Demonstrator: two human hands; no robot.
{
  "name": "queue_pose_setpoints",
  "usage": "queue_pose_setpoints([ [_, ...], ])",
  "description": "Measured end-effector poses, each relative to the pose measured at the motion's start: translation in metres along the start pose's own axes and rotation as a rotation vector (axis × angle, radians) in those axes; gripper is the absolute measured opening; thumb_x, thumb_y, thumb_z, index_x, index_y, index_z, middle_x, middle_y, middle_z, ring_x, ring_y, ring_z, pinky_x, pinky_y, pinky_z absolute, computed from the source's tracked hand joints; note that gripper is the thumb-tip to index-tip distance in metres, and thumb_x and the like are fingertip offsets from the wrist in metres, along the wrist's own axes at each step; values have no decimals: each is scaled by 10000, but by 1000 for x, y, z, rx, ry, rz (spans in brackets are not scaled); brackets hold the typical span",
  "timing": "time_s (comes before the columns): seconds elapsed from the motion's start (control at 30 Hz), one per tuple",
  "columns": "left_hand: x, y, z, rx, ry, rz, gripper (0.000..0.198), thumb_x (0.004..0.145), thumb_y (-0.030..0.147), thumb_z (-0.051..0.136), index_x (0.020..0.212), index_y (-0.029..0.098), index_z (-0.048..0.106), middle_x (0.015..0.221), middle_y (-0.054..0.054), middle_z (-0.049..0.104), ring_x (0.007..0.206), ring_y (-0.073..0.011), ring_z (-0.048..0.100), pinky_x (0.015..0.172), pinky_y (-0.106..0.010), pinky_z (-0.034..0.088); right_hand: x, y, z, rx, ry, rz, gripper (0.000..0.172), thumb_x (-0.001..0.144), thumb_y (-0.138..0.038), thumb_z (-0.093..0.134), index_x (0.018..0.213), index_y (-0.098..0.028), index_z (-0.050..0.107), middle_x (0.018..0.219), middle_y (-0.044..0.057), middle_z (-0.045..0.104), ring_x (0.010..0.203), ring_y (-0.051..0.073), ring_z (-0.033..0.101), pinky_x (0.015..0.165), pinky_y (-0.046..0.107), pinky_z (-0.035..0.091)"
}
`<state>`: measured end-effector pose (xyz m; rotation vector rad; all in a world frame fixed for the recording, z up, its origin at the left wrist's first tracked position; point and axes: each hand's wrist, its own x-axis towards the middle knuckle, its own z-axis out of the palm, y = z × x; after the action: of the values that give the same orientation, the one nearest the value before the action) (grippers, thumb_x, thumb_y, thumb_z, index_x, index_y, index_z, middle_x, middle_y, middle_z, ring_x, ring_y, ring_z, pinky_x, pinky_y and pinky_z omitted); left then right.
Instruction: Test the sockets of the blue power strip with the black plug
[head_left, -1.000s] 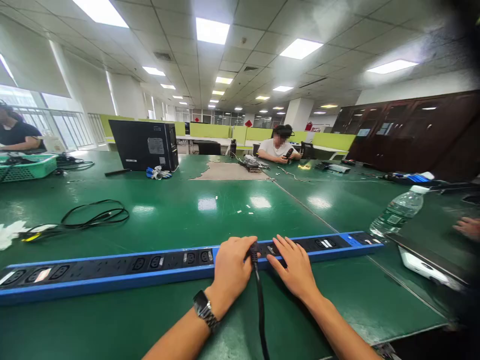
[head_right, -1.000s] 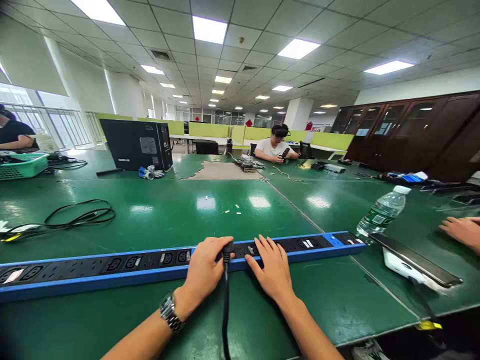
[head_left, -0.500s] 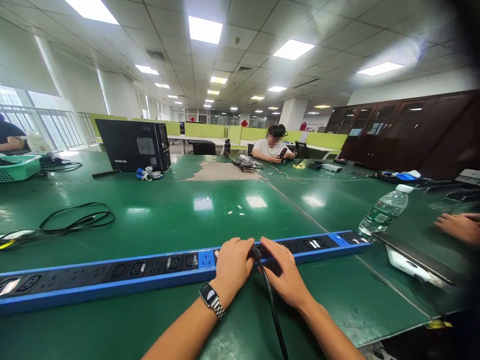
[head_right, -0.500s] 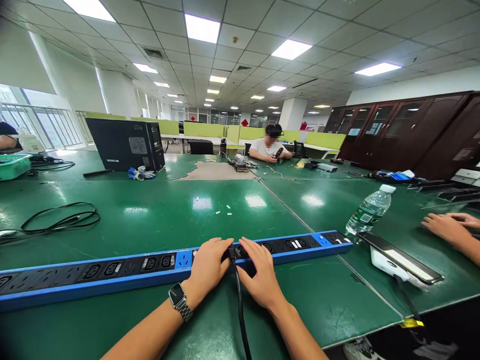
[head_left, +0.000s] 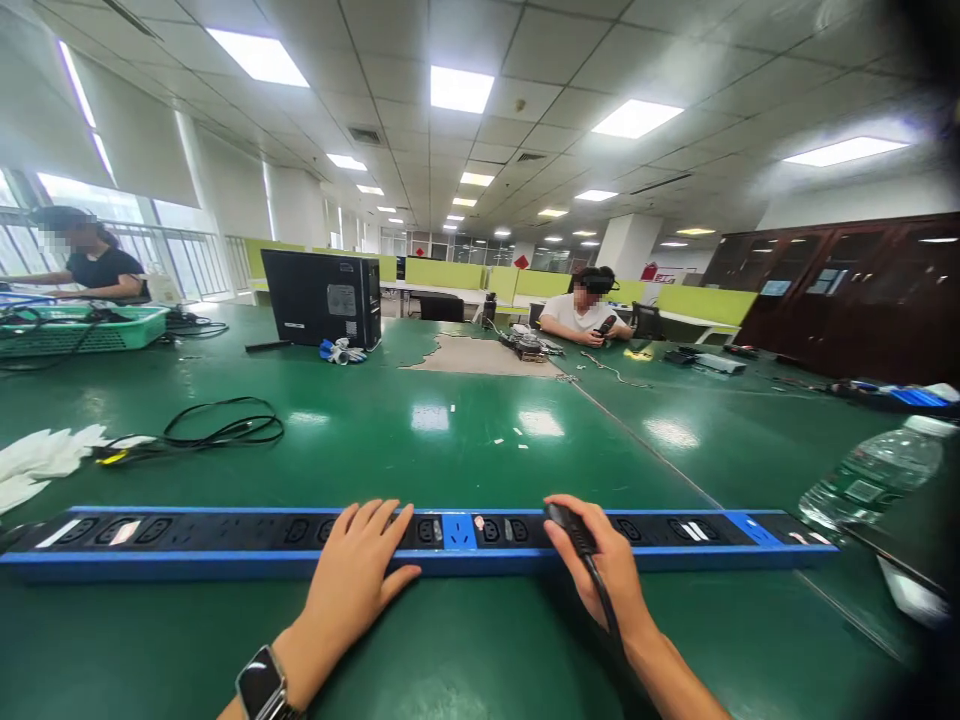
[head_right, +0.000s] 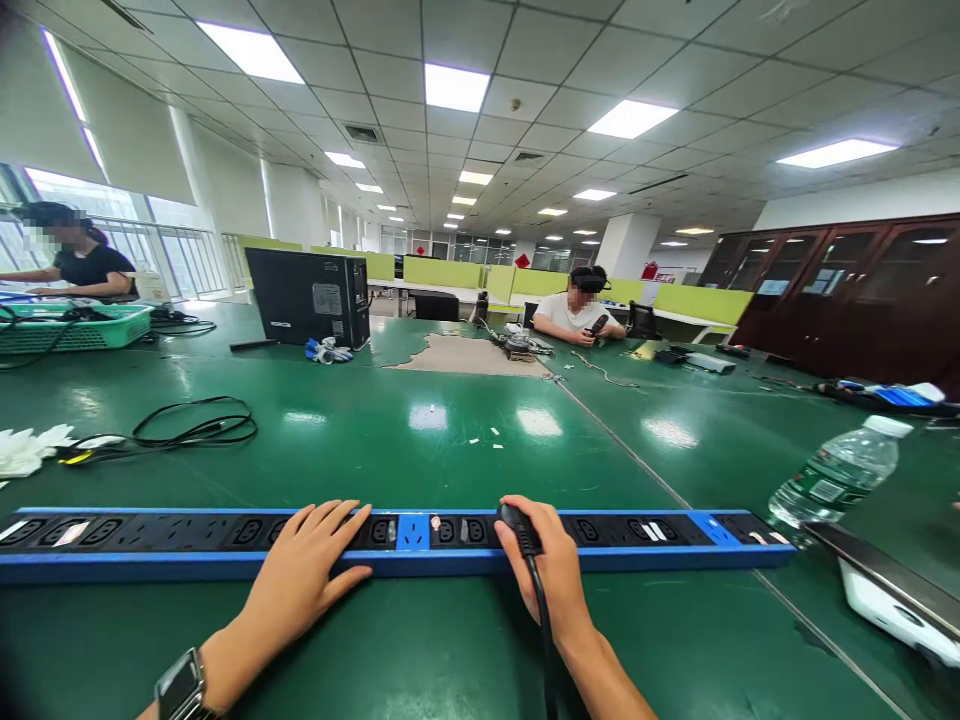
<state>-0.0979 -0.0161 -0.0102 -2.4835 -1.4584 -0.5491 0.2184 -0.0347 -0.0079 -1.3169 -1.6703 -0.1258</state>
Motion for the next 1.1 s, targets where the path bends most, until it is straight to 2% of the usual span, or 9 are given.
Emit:
queue_pose_setpoints([
  [0.07,0,4,0,8,1,-12,595,821,403,700,1355,211,522,1335,-101,595,1214,-315,524,1053,-512,369,1,-22,8,33,25,34,264,888,-398,562,1089,-240,630,1020,57,692,904,191,657,807,320,529],
  [0.17,2,11,-2,-11,9,-35,582,824,419,695,1343,216,531,1321,-92,601,1209,-311,523,1061,-508,363,0,-58,31,47,-83,-8,266,886,-400,567,1086,-241,639,1024,56,697,934,201,648,849,340,516],
  [0.27,1,12,-3,-36,19,-48,568,829,430,685,1337,225,533,1308,-87,606,1201,-309,522,1061,-509,363,-1,-79,57,-6,-155,-18,260,889,-383,563,1081,-231,650,1000,66,704,923,215,642,873,380,500],
  [0.4,0,11,-2,-62,29,-37,572,836,431,666,1346,214,523,1309,-99,597,1214,-321,507,1065,-527,354,-2,-82,73,-105,-113,11,268,894,-383,554,1084,-221,651,986,75,708,909,227,636,897,430,471],
  [0.63,5,17,-6,-175,38,-19,574,836,347,650,1364,184,497,1348,-139,568,1238,-339,489,1056,-565,359,-7,-85,74,-172,-176,-58,272,904,-358,538,1133,-241,628,1053,59,717,988,228,632,1072,553,318],
  [0.73,17,28,-8,-312,42,73,609,841,294,641,1407,197,440,1394,-132,526,1259,-293,484,1057,-497,397,-15,-75,65,-213,-242,-136,516,881,-348,550,1371,-212,460,1286,95,629,1188,253,553,1102,542,295],
  [0.83,31,43,-4,-386,20,150,663,814,229,661,1427,235,410,1385,-114,538,1232,-275,514,1037,-475,429,-31,-47,42,-352,-222,-73,710,860,-419,558,1472,-163,306,1440,136,492,1317,285,448,1098,530,309],
  [0.93,40,53,3,-420,41,165,541,824,135,604,1347,229,501,1252,-77,640,1137,-248,578,1001,-451,461,-47,-9,13,-539,-172,68,678,863,-521,518,1442,-197,376,1449,128,484,1338,333,415,1084,590,288],
  [1.1,43,57,15,-420,183,154,440,825,61,507,1227,220,590,1119,-50,706,1034,-233,632,911,-431,508,-58,19,-14,-628,-291,79,629,891,-476,468,1468,-258,340,1526,66,386,1414,299,307,1098,551,298],
])
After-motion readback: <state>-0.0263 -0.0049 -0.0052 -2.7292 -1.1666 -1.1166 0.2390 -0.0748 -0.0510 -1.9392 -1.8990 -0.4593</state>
